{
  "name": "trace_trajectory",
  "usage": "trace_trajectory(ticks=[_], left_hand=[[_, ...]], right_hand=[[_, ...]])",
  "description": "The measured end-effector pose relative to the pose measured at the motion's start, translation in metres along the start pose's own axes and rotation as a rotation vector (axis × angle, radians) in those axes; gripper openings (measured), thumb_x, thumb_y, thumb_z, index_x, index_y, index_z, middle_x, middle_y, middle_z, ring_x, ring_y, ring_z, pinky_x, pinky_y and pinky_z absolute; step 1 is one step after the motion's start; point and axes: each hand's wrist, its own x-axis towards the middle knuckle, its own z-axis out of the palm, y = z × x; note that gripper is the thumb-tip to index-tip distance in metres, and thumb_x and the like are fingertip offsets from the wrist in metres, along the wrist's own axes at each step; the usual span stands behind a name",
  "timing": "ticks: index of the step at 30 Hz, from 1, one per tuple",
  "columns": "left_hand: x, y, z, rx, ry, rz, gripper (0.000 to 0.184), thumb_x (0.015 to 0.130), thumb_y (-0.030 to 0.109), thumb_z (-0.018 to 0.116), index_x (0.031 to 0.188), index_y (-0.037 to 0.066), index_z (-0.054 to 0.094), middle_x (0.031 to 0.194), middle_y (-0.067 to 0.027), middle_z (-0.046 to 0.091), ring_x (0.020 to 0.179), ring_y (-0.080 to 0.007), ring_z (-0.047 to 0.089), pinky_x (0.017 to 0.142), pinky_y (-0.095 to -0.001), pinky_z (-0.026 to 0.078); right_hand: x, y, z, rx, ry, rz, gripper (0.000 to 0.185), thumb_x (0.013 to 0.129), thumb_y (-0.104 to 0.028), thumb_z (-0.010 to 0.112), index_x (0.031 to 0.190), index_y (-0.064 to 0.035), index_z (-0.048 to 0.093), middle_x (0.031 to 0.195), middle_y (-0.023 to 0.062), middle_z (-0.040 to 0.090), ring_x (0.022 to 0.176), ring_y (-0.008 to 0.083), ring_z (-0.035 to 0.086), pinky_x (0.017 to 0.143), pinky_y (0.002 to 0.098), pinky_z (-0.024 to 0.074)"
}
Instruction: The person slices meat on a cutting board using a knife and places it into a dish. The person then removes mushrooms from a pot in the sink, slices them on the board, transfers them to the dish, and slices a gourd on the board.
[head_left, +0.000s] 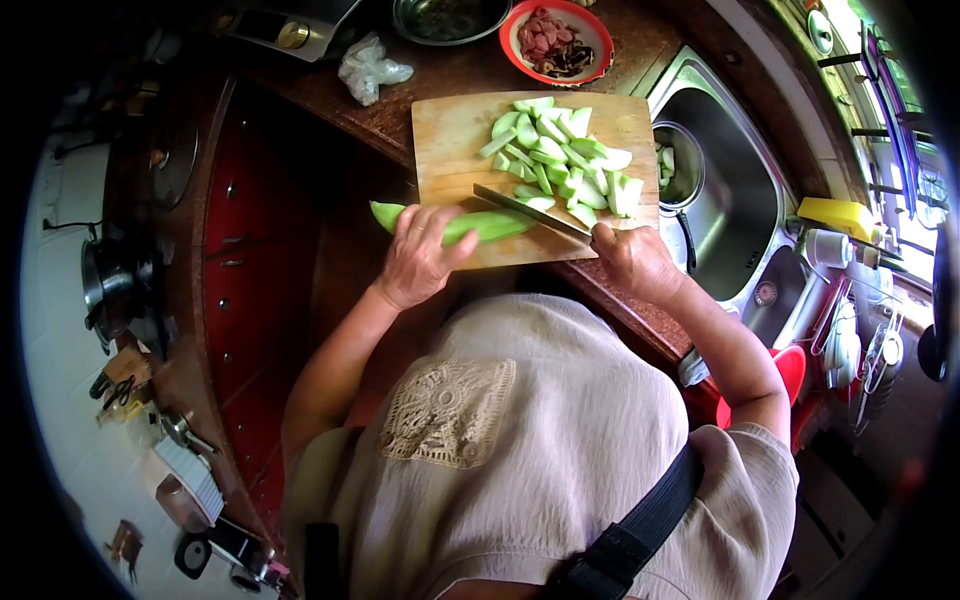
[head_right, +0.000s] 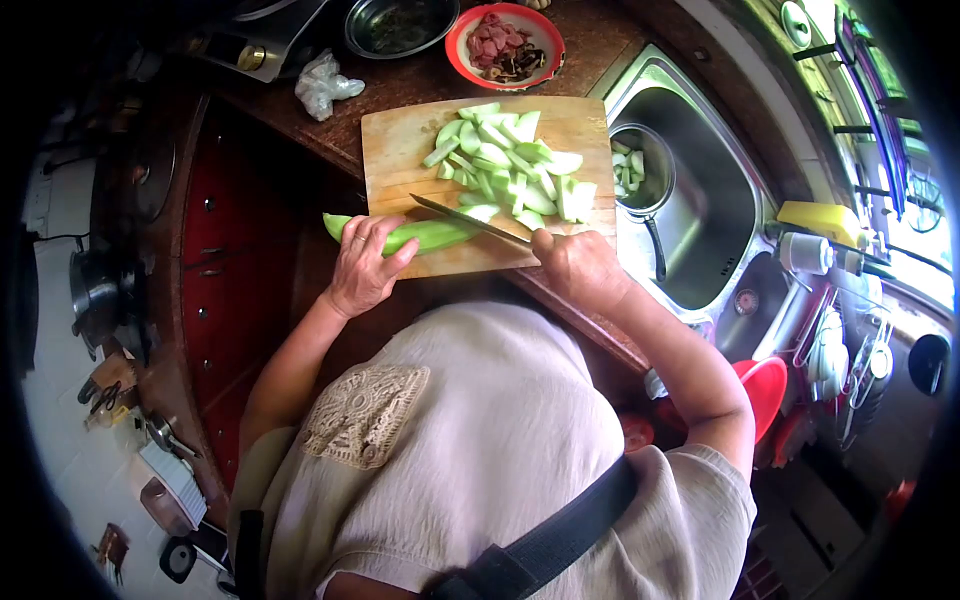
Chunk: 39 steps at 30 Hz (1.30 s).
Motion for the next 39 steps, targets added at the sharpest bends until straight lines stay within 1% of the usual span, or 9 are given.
trace_trajectory(ticks=[3,6,8,18,22,24,27,31,39], left_hand=[[0.006,0.001,0.004,0.034,0.036,0.051,0.034,0.082,0.012,0.058,0.115,0.022,0.054,0.111,-0.0111,0.056,0.098,-0.0277,0.058,0.088,-0.0445,0.042],[0.016,0.002,0.011,0.109,0.088,0.076,0.043,0.077,0.015,0.062,0.119,0.021,0.058,0.113,-0.0092,0.056,0.102,-0.026,0.056,0.089,-0.0431,0.042],[0.018,0.004,0.009,0.132,0.091,0.071,0.042,0.078,0.014,0.059,0.119,0.021,0.062,0.112,-0.0077,0.057,0.102,-0.0238,0.056,0.089,-0.0412,0.042],[0.021,0.014,0.007,0.131,0.123,0.029,0.037,0.08,0.015,0.057,0.116,0.019,0.069,0.107,-0.0071,0.058,0.095,-0.0221,0.058,0.085,-0.0385,0.044],[0.022,0.01,0.001,0.134,0.042,0.061,0.04,0.082,0.014,0.056,0.121,0.014,0.064,0.106,-0.0098,0.056,0.096,-0.0243,0.056,0.085,-0.0395,0.044],[0.026,0.009,-0.007,0.121,-0.033,0.035,0.041,0.083,0.013,0.055,0.124,0.012,0.062,0.106,-0.0116,0.055,0.097,-0.026,0.056,0.086,-0.0401,0.044],[0.025,0.003,-0.01,0.151,-0.18,-0.014,0.049,0.084,0.013,0.054,0.133,0.014,0.054,0.112,-0.0136,0.054,0.107,-0.0277,0.051,0.095,-0.043,0.041],[0.033,0.006,-0.014,0.164,-0.173,0.046,0.046,0.084,0.012,0.054,0.13,0.013,0.055,0.109,-0.0147,0.055,0.1,-0.0281,0.055,0.088,-0.0417,0.043],[0.025,0.028,0.003,0.285,0.034,0.032,0.039,0.079,0.017,0.055,0.116,0.013,0.066,0.101,-0.0111,0.057,0.092,-0.0234,0.056,0.076,-0.0367,0.042]], right_hand=[[-0.002,0.0,-0.01,0.004,0.011,0.034,0.011,0.078,-0.005,0.055,0.088,-0.0022,0.05,0.055,0.0158,0.055,0.052,0.0374,0.059,0.048,0.0477,0.046],[-0.006,-0.002,-0.023,0.005,0.028,0.063,0.01,0.078,-0.004,0.057,0.086,-0.0031,0.051,0.055,0.0164,0.055,0.052,0.0368,0.059,0.048,0.0469,0.0462],[-0.008,-0.003,-0.032,-0.002,0.068,0.068,0.01,0.08,-0.006,0.06,0.083,-0.004,0.051,0.053,0.0164,0.054,0.052,0.0362,0.059,0.047,0.0458,0.0462],[-0.021,-0.01,-0.041,0.017,-0.087,0.115,0.01,0.08,-0.006,0.056,0.086,-0.0011,0.049,0.053,0.0173,0.054,0.052,0.0382,0.059,0.048,0.0476,0.0459],[-0.01,-0.001,-0.004,0.025,0.022,0.054,0.012,0.08,-0.006,0.055,0.088,-0.0001,0.048,0.056,0.0188,0.056,0.055,0.0396,0.06,0.052,0.0483,0.0472],[-0.01,-0.003,-0.003,0.03,-0.008,0.1,0.011,0.08,-0.006,0.054,0.087,-0.0004,0.048,0.057,0.0187,0.057,0.056,0.0398,0.061,0.052,0.0485,0.0473],[-0.01,-0.006,-0.005,0.037,-0.059,0.156,0.01,0.08,-0.006,0.054,0.086,-0.0014,0.049,0.058,0.0182,0.058,0.057,0.0393,0.061,0.052,0.0483,0.0475],[-0.008,-0.004,-0.012,0.023,-0.014,0.121,0.009,0.08,-0.006,0.054,0.086,-0.0032,0.049,0.059,0.0176,0.058,0.056,0.0379,0.062,0.051,0.0475,0.0475],[-0.014,-0.01,-0.047,0.036,-0.05,0.145,0.01,0.08,-0.006,0.059,0.083,-0.0024,0.05,0.054,0.0187,0.054,0.056,0.0391,0.06,0.051,0.0485,0.0469]])
